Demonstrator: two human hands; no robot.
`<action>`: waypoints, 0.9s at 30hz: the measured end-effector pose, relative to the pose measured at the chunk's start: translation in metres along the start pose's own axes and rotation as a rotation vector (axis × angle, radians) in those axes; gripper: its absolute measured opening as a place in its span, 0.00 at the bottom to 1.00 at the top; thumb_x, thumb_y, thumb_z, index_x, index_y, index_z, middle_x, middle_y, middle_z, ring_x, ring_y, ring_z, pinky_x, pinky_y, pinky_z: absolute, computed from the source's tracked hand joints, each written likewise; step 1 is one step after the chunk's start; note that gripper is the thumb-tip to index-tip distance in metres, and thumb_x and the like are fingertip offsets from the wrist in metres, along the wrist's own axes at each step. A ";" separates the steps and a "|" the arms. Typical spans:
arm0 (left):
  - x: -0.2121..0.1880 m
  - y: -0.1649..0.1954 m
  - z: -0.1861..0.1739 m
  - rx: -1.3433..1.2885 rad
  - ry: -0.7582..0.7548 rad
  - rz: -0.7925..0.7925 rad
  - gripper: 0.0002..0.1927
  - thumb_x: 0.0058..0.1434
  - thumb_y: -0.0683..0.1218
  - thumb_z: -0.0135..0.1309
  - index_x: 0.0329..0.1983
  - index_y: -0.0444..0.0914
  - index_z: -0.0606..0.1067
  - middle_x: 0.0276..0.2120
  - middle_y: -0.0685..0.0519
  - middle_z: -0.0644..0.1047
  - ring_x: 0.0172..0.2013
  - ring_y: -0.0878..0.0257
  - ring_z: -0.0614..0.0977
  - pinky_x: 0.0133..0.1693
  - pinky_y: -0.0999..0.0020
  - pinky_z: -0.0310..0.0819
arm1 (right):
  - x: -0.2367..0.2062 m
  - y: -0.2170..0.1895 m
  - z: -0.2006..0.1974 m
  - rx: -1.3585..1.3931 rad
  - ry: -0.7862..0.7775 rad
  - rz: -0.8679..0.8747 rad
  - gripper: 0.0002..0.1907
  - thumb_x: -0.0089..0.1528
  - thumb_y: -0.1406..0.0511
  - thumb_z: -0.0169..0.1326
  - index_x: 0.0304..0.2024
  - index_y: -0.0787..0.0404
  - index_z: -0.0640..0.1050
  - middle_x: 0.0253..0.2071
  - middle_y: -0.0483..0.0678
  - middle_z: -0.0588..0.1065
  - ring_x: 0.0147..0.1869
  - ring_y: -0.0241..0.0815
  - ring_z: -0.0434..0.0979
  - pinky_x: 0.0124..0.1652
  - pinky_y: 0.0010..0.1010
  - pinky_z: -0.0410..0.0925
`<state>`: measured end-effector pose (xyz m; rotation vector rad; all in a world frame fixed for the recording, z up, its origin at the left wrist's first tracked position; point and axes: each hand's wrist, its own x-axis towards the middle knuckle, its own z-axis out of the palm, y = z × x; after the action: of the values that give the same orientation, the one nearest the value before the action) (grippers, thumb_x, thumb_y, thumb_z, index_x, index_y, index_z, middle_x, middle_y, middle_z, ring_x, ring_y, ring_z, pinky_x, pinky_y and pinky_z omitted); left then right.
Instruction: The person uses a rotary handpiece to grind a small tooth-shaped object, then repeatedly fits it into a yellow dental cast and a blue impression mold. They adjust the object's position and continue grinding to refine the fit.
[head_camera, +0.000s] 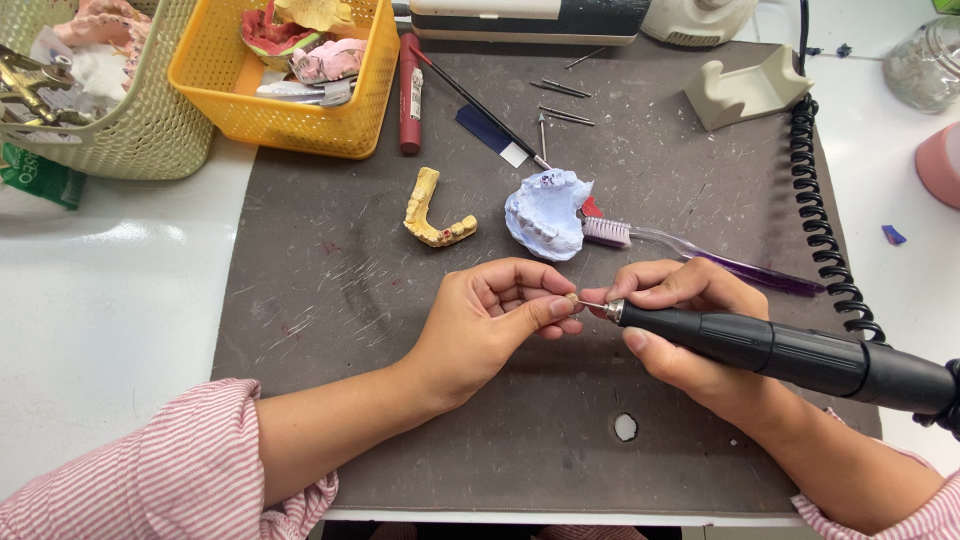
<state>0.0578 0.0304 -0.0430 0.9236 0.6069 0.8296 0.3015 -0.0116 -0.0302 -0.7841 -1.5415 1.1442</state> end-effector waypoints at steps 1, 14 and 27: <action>0.000 0.000 0.000 -0.005 -0.001 -0.001 0.11 0.67 0.40 0.57 0.50 0.29 0.76 0.44 0.46 0.83 0.42 0.63 0.86 0.44 0.73 0.81 | 0.000 0.000 0.000 -0.005 0.006 -0.003 0.12 0.63 0.76 0.57 0.47 0.67 0.72 0.52 0.60 0.76 0.63 0.58 0.81 0.63 0.51 0.76; 0.000 0.001 0.001 -0.005 -0.004 0.003 0.12 0.67 0.41 0.57 0.50 0.29 0.76 0.44 0.45 0.83 0.42 0.62 0.86 0.43 0.73 0.81 | 0.000 -0.001 0.000 -0.011 -0.003 -0.021 0.12 0.63 0.76 0.58 0.48 0.66 0.72 0.52 0.60 0.76 0.62 0.58 0.81 0.64 0.51 0.77; 0.000 0.003 0.001 -0.012 -0.003 -0.003 0.12 0.67 0.41 0.57 0.50 0.29 0.76 0.44 0.45 0.83 0.42 0.62 0.86 0.43 0.73 0.81 | -0.001 0.000 0.000 -0.029 0.020 -0.016 0.12 0.63 0.76 0.58 0.48 0.67 0.72 0.52 0.59 0.76 0.62 0.58 0.81 0.63 0.49 0.77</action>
<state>0.0575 0.0309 -0.0397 0.9127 0.6003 0.8278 0.3019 -0.0128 -0.0304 -0.7988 -1.5485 1.1011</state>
